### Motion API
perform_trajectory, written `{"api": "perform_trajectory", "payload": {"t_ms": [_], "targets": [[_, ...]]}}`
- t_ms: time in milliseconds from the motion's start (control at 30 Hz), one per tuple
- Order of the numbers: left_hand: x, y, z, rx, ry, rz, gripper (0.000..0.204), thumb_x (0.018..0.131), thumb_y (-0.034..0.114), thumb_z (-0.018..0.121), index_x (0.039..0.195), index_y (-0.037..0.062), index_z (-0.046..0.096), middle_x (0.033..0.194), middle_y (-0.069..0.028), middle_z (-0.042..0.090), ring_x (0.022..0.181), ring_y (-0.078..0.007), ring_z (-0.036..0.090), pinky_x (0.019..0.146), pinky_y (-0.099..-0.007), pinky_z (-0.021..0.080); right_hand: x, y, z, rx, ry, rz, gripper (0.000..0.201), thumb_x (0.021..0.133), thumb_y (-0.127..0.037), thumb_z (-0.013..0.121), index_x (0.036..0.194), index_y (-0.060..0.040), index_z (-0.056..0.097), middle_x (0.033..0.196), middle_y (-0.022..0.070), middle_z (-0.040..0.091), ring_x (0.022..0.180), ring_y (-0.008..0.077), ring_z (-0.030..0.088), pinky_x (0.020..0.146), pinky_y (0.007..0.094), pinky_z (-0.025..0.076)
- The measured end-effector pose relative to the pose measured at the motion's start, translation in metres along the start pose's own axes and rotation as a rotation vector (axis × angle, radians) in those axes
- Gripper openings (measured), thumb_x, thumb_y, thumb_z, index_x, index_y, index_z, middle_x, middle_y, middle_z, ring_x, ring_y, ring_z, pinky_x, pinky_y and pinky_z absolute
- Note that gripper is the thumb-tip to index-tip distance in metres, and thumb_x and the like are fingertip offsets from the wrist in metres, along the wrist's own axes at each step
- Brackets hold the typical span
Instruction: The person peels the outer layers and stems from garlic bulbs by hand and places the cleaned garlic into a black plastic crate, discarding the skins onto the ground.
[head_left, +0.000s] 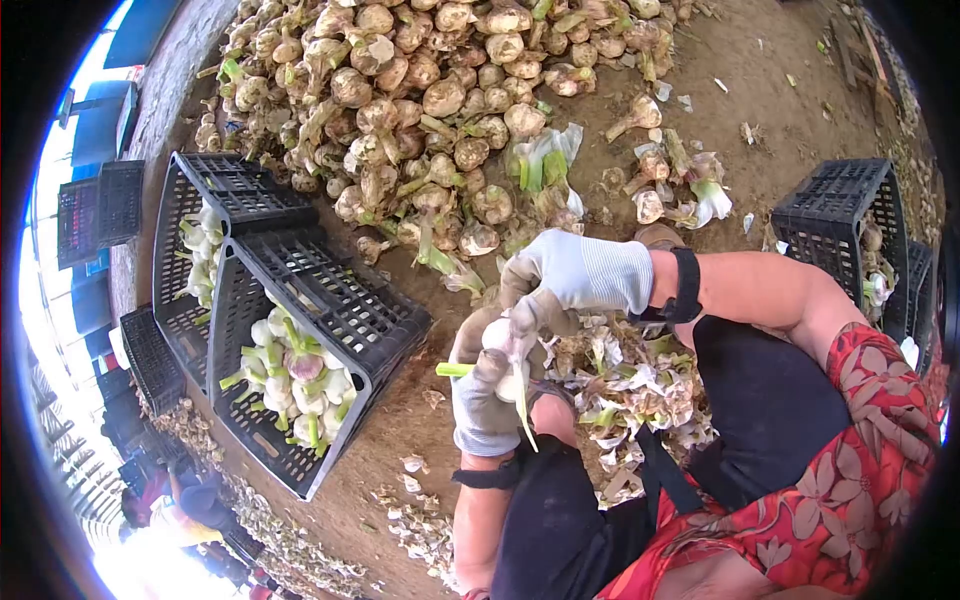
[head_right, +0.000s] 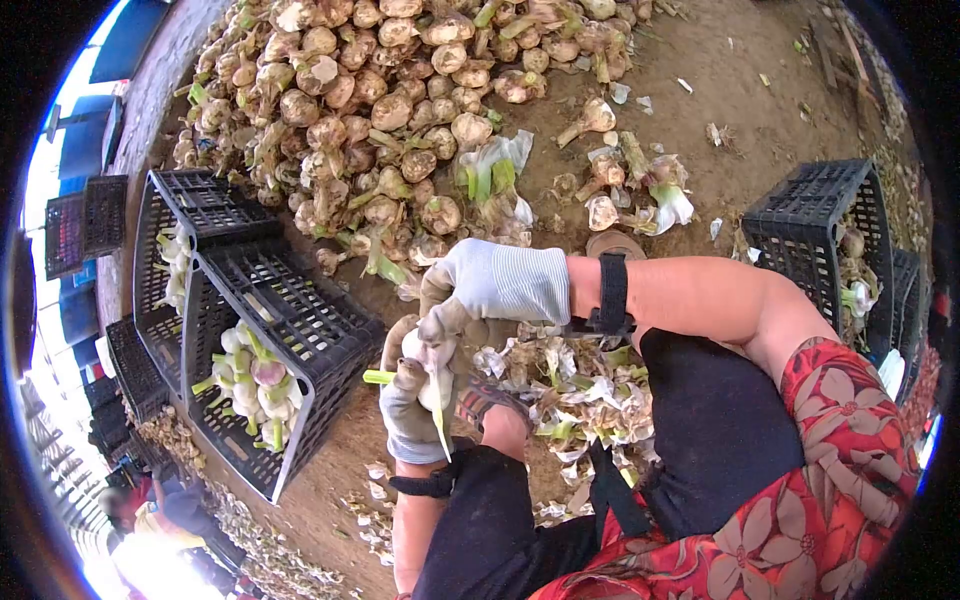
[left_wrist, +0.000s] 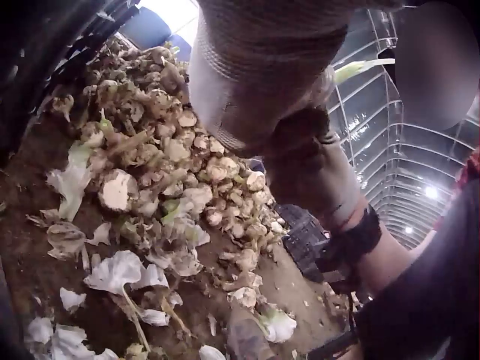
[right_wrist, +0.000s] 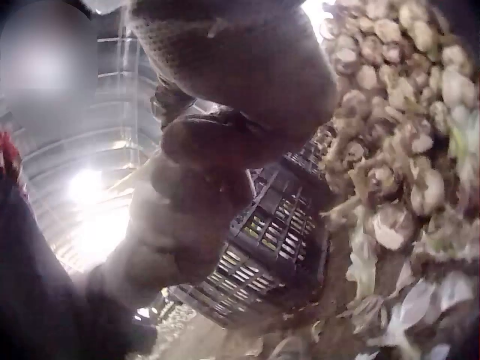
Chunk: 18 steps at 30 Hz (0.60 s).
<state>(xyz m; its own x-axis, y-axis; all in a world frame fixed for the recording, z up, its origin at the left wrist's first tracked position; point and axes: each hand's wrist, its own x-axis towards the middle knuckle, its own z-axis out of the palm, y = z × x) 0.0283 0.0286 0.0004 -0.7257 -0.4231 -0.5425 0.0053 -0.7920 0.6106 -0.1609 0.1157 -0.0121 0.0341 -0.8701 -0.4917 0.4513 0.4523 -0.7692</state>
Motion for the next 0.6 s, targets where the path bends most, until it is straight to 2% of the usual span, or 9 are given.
{"api": "perform_trajectory", "payload": {"t_ms": [100, 200, 233, 333, 367, 467, 600], "targets": [[0.0, -0.004, -0.01, -0.06, -0.11, 0.0, 0.056, 0.08, 0.024, 0.076, 0.126, 0.0041, 0.051, 0.105, -0.0142, 0.062, 0.084, -0.0234, 0.064, 0.064, -0.0328, 0.055, -0.002, 0.002, -0.005, 0.255, -0.031, 0.075, 0.024, 0.083, -0.024, 0.072, 0.093, -0.003, 0.067, 0.064, 0.0025, 0.061, 0.049, 0.0089, 0.056, 0.044, 0.0234, 0.047], [0.001, -0.004, -0.009, -0.12, -0.124, -0.003, 0.055, 0.082, 0.024, 0.075, 0.127, 0.0045, 0.05, 0.106, -0.0139, 0.061, 0.087, -0.024, 0.063, 0.068, -0.0348, 0.056, -0.006, 0.002, -0.006, 0.255, -0.022, 0.039, 0.028, 0.084, -0.025, 0.072, 0.095, 0.0001, 0.067, 0.072, 0.0049, 0.066, 0.056, 0.0101, 0.062, 0.048, 0.0227, 0.047], [0.002, -0.005, -0.007, -0.119, -0.083, 0.033, 0.056, 0.083, 0.024, 0.074, 0.129, 0.0046, 0.048, 0.109, -0.0127, 0.061, 0.091, -0.0241, 0.062, 0.074, -0.0354, 0.056, -0.006, 0.0, -0.006, 0.233, -0.046, 0.039, 0.027, 0.083, -0.024, 0.072, 0.097, -0.0006, 0.068, 0.079, 0.0067, 0.068, 0.063, 0.0131, 0.064, 0.054, 0.0262, 0.05], [0.002, -0.005, 0.004, -0.051, 0.044, 0.15, 0.056, 0.084, 0.023, 0.073, 0.13, 0.0049, 0.047, 0.111, -0.0109, 0.06, 0.095, -0.0232, 0.062, 0.081, -0.0343, 0.055, -0.008, -0.001, 0.004, -0.568, 0.22, -0.666, 0.029, 0.08, -0.022, 0.073, 0.101, -0.0024, 0.068, 0.088, 0.0087, 0.068, 0.072, 0.018, 0.066, 0.062, 0.03, 0.052], [0.0, -0.003, 0.011, -0.013, 0.085, 0.147, 0.052, 0.085, 0.018, 0.072, 0.129, 0.0048, 0.048, 0.11, -0.0095, 0.06, 0.094, -0.0205, 0.061, 0.083, -0.0317, 0.053, -0.015, -0.002, 0.01, -0.654, 0.293, -0.631, 0.029, 0.078, -0.019, 0.072, 0.104, -0.0049, 0.068, 0.093, 0.0097, 0.066, 0.079, 0.0245, 0.066, 0.067, 0.0328, 0.052], [0.005, -0.006, 0.015, 0.298, 0.217, 0.279, 0.048, 0.085, 0.013, 0.071, 0.127, 0.0029, 0.05, 0.11, -0.0083, 0.06, 0.095, -0.0182, 0.06, 0.083, -0.0308, 0.051, -0.02, -0.002, 0.021, -0.78, 0.421, -0.627, 0.028, 0.077, -0.015, 0.071, 0.103, -0.0052, 0.069, 0.089, 0.0101, 0.065, 0.078, 0.0285, 0.065, 0.065, 0.0336, 0.052], [0.006, -0.008, 0.011, 0.723, 0.207, 0.556, 0.041, 0.08, 0.009, 0.072, 0.117, -0.0014, 0.057, 0.113, -0.0085, 0.059, 0.1, -0.0172, 0.058, 0.091, -0.0302, 0.046, -0.02, 0.002, 0.023, -0.916, 0.467, -0.605, 0.022, 0.076, -0.012, 0.069, 0.097, -0.006, 0.068, 0.084, 0.0101, 0.063, 0.075, 0.0297, 0.064, 0.062, 0.0365, 0.051]]}}
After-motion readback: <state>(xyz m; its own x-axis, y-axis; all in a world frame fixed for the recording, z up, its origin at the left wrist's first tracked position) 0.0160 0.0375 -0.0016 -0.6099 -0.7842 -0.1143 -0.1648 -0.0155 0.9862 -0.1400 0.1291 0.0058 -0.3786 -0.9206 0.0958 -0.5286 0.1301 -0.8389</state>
